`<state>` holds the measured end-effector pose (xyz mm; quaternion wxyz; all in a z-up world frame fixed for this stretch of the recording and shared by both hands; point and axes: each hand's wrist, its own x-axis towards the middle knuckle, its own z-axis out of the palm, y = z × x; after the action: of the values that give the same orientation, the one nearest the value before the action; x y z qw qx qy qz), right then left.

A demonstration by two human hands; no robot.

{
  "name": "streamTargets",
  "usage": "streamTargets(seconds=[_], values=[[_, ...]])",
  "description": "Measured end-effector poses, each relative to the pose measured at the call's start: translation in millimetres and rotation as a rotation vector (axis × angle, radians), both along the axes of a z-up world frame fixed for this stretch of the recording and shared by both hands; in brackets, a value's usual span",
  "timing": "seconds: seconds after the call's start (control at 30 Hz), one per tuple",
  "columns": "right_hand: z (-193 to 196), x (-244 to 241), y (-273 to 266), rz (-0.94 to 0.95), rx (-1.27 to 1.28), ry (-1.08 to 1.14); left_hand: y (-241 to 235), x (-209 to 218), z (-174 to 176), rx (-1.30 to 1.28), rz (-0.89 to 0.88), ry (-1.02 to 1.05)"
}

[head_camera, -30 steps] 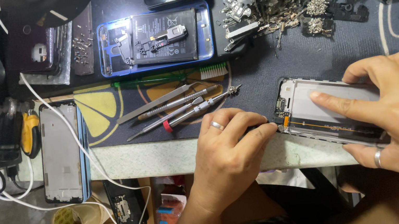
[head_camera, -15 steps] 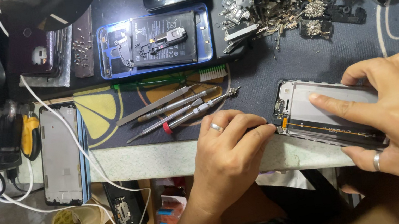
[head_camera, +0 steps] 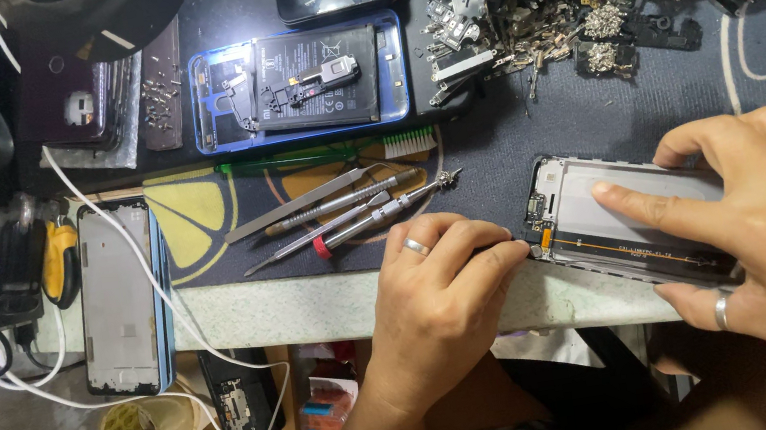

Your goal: The person disassembles a smartphone, removes a small internal component, and cleans the interior with a toothbrush. They then use tweezers to place a small part back into the device and continue reassembly.

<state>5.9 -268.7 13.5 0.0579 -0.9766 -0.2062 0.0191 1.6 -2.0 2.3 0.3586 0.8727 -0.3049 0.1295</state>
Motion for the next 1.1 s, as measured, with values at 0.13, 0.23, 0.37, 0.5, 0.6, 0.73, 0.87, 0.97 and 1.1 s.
streamTargets(seconds=[0.13,0.23,0.37,0.5,0.6,0.73,0.87,0.97,1.1], values=[[-1.6,-1.3,-1.2,0.006,0.003,-0.012,-0.7,0.3,-0.4,0.002,0.001,-0.002],[-2.6,-1.4,-2.3,0.012,-0.007,-0.014,-0.7,0.2,-0.5,0.003,0.002,0.001],[-4.3,-1.4,-3.0,0.014,-0.015,-0.003,-0.2,-0.2,-0.4,0.002,0.0,-0.001],[-4.7,-0.8,-3.0,0.018,0.007,-0.002,-0.9,0.2,0.6,-0.014,0.007,0.002],[-3.9,-0.2,-3.0,0.016,0.036,0.022,-2.8,0.5,0.3,-0.045,0.023,0.009],[-3.8,-0.2,-2.5,0.007,0.046,0.045,-1.5,-1.8,-3.4,-0.074,0.027,0.026],[-3.1,-1.2,-2.8,0.008,0.044,0.03,-2.9,-0.3,-4.2,-0.074,0.034,0.026],[-6.2,-1.2,-0.5,0.0,0.003,0.052,-3.0,0.6,4.6,-0.116,0.024,0.028],[-10.0,-2.3,-0.2,-0.001,-0.017,0.083,14.3,-10.0,30.6,-0.267,-0.006,0.074]])
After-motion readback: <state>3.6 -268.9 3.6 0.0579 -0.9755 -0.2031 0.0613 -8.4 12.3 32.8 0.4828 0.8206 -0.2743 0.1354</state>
